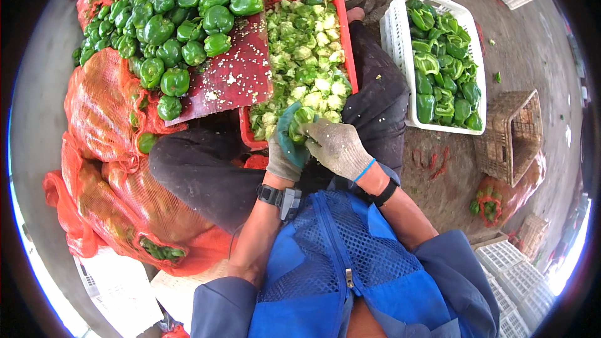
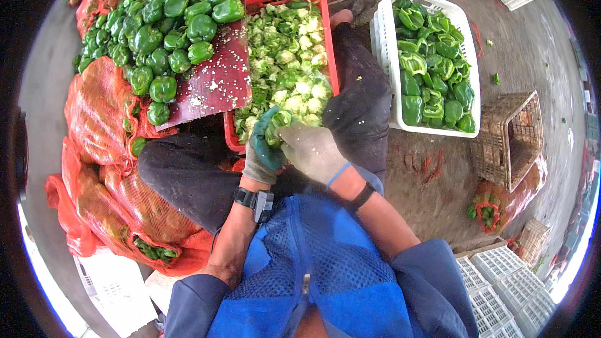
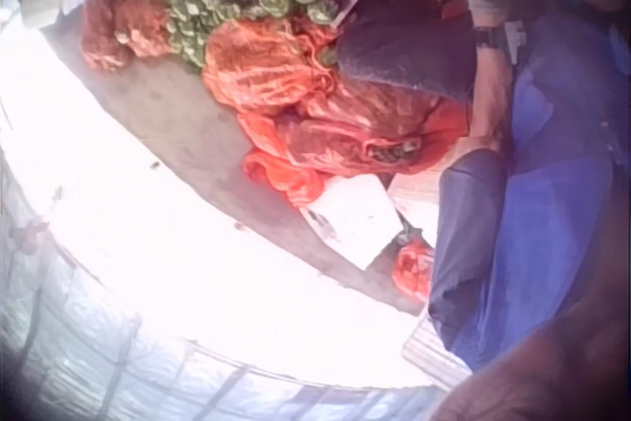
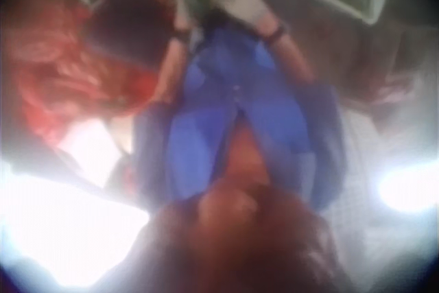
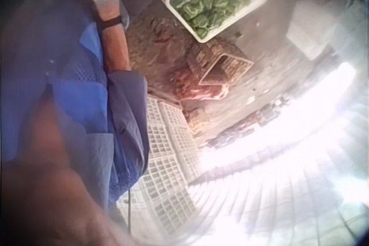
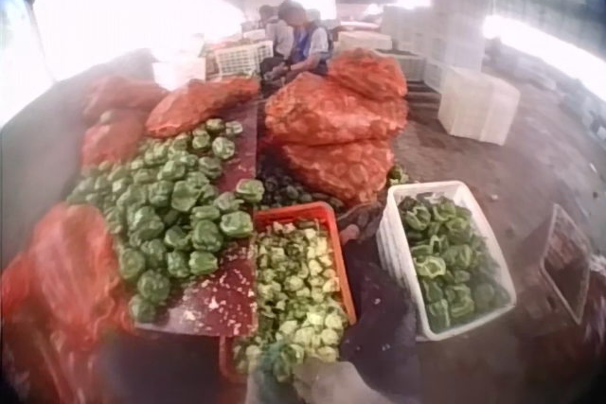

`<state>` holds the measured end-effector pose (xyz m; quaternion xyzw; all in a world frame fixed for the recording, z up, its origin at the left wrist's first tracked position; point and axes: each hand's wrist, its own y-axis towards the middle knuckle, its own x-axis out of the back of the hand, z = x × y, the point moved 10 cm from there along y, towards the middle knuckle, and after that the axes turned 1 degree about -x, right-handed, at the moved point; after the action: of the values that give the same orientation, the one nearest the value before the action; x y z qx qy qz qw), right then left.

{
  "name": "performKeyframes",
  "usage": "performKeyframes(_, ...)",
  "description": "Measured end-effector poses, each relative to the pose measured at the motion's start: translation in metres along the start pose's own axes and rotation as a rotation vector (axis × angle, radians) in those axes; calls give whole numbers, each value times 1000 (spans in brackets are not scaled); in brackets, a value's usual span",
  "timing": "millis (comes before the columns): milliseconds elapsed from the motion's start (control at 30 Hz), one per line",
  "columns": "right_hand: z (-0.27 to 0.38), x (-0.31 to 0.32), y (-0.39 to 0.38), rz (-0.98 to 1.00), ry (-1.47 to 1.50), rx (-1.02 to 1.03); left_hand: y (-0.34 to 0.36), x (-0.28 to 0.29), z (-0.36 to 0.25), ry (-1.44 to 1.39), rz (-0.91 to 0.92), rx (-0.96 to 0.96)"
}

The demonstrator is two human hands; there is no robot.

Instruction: Processing green peppers by removing the core/stem and placing the pieces into a bin.

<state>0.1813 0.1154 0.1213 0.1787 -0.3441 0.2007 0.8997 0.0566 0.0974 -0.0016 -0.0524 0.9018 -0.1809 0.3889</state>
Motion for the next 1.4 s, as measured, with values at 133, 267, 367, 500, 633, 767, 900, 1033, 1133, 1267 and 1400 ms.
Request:
performKeyframes(133,7,-9,6,80,23,53,-15,-22,-31,722,85,-300)
performKeyframes(267,10,-20,9,161,31,83,-11,-20,-24,199,7,-93)
performKeyframes(367,7,-17,20,150,34,76,-7,-3,-29,225,-23,-133)
performKeyframes(500,-5,-19,46,350,682,-492,-5,4,-47,-46,-40,-176)
performKeyframes(633,26,-11,79,339,1407,-487,-8,19,-53,-298,-170,-129)
performKeyframes(767,-9,-53,108,235,1344,-663,5,58,-19,-496,-58,-55)
performKeyframes(900,-32,-68,111,233,1128,-704,-9,45,-26,-441,-272,-15)
performKeyframes(1033,-16,-64,108,202,1139,-665,-15,49,-30,-401,-328,-48)
performKeyframes(1133,-21,-56,105,147,939,-671,-14,51,-30,-374,-309,-44)
performKeyframes(1267,-15,-56,70,182,1420,-713,-13,12,-56,-239,-127,-142)
performKeyframes(1400,-24,-50,42,150,1452,-741,-18,-11,-73,131,-63,-292)
